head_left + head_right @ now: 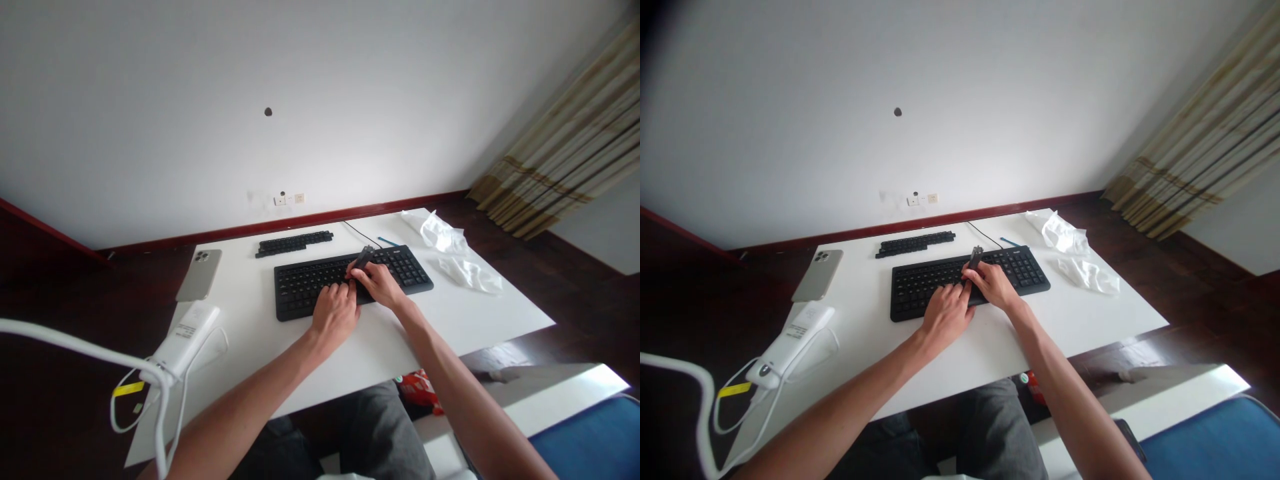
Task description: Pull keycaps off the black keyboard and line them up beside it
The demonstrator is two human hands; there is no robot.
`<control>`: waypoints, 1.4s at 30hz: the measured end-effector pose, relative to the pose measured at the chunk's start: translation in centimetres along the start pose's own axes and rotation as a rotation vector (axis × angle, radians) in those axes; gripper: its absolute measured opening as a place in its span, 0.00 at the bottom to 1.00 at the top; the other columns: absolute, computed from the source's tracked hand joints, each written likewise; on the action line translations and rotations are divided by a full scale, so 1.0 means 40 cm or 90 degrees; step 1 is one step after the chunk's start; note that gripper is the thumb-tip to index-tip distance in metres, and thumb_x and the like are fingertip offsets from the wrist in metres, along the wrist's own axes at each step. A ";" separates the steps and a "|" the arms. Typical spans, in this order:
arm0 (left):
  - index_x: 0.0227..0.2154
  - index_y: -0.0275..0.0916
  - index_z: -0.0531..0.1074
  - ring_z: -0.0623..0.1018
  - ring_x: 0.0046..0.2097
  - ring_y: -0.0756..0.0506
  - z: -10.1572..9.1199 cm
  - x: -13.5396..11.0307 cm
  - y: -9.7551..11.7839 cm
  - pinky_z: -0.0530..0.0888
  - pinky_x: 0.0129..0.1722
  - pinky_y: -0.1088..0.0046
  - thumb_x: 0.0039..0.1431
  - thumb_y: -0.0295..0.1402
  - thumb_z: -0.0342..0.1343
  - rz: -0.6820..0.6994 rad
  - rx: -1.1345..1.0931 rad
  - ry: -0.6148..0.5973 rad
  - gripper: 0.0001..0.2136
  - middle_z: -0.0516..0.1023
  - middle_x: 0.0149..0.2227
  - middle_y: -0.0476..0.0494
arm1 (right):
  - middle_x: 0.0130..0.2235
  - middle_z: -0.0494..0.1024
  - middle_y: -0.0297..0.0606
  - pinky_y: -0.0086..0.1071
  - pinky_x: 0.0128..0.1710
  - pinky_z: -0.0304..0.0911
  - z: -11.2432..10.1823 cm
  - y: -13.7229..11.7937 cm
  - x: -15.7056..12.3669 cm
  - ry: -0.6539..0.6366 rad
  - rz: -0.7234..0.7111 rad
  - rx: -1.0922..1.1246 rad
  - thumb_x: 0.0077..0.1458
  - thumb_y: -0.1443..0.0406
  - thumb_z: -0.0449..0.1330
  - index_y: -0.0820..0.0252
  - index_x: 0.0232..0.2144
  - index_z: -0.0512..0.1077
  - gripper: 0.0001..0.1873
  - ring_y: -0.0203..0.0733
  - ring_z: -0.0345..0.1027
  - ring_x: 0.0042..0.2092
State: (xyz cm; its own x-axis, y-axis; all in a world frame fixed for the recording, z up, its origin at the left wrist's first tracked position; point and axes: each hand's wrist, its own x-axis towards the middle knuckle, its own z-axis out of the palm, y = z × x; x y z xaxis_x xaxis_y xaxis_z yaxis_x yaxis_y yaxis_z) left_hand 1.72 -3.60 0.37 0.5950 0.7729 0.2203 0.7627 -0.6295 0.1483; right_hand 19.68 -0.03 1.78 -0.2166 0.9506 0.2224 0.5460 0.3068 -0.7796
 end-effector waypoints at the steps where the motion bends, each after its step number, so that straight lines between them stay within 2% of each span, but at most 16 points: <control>1: 0.60 0.30 0.70 0.76 0.46 0.37 0.000 0.000 0.000 0.70 0.46 0.58 0.67 0.37 0.58 -0.002 0.000 0.000 0.23 0.80 0.44 0.35 | 0.39 0.85 0.40 0.37 0.45 0.69 -0.005 -0.002 0.000 -0.011 -0.005 0.004 0.70 0.48 0.53 0.57 0.40 0.78 0.23 0.48 0.78 0.40; 5: 0.60 0.30 0.69 0.76 0.46 0.37 -0.002 0.001 -0.001 0.70 0.47 0.59 0.67 0.38 0.58 -0.003 -0.006 -0.014 0.23 0.80 0.44 0.35 | 0.41 0.84 0.42 0.39 0.49 0.68 -0.021 -0.004 -0.003 -0.048 -0.026 0.028 0.71 0.47 0.51 0.57 0.41 0.79 0.25 0.51 0.77 0.44; 13: 0.63 0.28 0.66 0.76 0.45 0.38 -0.001 0.004 -0.006 0.70 0.46 0.59 0.66 0.39 0.59 -0.002 -0.012 -0.012 0.27 0.79 0.44 0.36 | 0.44 0.83 0.43 0.41 0.52 0.68 -0.031 0.007 -0.004 -0.054 -0.035 0.077 0.70 0.46 0.51 0.57 0.42 0.79 0.25 0.52 0.77 0.46; 20: 0.65 0.31 0.65 0.77 0.47 0.37 -0.002 0.004 -0.008 0.71 0.48 0.59 0.68 0.40 0.58 -0.006 -0.032 -0.020 0.27 0.79 0.45 0.35 | 0.49 0.83 0.44 0.44 0.56 0.68 -0.049 0.028 -0.007 -0.053 -0.028 0.072 0.69 0.45 0.52 0.58 0.47 0.80 0.28 0.54 0.76 0.49; 25: 0.66 0.30 0.65 0.77 0.47 0.38 0.002 0.001 -0.009 0.71 0.48 0.59 0.68 0.40 0.56 -0.001 -0.024 -0.010 0.28 0.80 0.46 0.34 | 0.51 0.83 0.44 0.44 0.55 0.69 -0.061 0.057 -0.019 0.024 -0.008 0.060 0.68 0.46 0.56 0.56 0.49 0.81 0.25 0.56 0.76 0.52; 30: 0.66 0.31 0.65 0.77 0.46 0.38 -0.002 0.004 -0.013 0.71 0.47 0.60 0.69 0.40 0.57 0.001 -0.035 -0.003 0.27 0.80 0.46 0.36 | 0.49 0.84 0.45 0.41 0.44 0.72 -0.055 0.074 -0.025 0.102 0.038 0.029 0.66 0.47 0.58 0.57 0.49 0.82 0.25 0.54 0.78 0.45; 34: 0.66 0.36 0.66 0.78 0.47 0.40 -0.010 0.016 -0.038 0.74 0.47 0.62 0.70 0.43 0.56 -0.020 -0.062 0.022 0.26 0.79 0.47 0.39 | 0.42 0.85 0.45 0.40 0.39 0.70 -0.036 0.074 -0.021 0.162 0.079 -0.013 0.66 0.45 0.58 0.60 0.48 0.83 0.27 0.51 0.78 0.38; 38: 0.62 0.42 0.71 0.79 0.47 0.42 -0.015 0.034 -0.071 0.75 0.46 0.66 0.70 0.41 0.56 -0.051 -0.079 0.042 0.21 0.78 0.48 0.42 | 0.34 0.84 0.42 0.37 0.36 0.67 -0.025 0.075 -0.017 0.225 0.100 -0.029 0.66 0.45 0.58 0.62 0.46 0.84 0.28 0.48 0.75 0.34; 42: 0.57 0.49 0.75 0.81 0.44 0.45 -0.020 0.053 -0.088 0.76 0.41 0.70 0.70 0.40 0.57 -0.079 -0.112 0.029 0.15 0.78 0.47 0.47 | 0.33 0.83 0.44 0.36 0.34 0.66 -0.018 0.077 -0.018 0.245 0.101 -0.017 0.65 0.45 0.58 0.64 0.44 0.84 0.29 0.47 0.74 0.33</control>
State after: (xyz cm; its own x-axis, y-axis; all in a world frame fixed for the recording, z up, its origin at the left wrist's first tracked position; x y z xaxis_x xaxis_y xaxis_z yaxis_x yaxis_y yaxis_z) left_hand 0.10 0.21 1.09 0.4838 0.8437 0.2325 0.7715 -0.5366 0.3419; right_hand 22.10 0.29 -0.38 0.1867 0.9332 0.3072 0.5700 0.1518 -0.8075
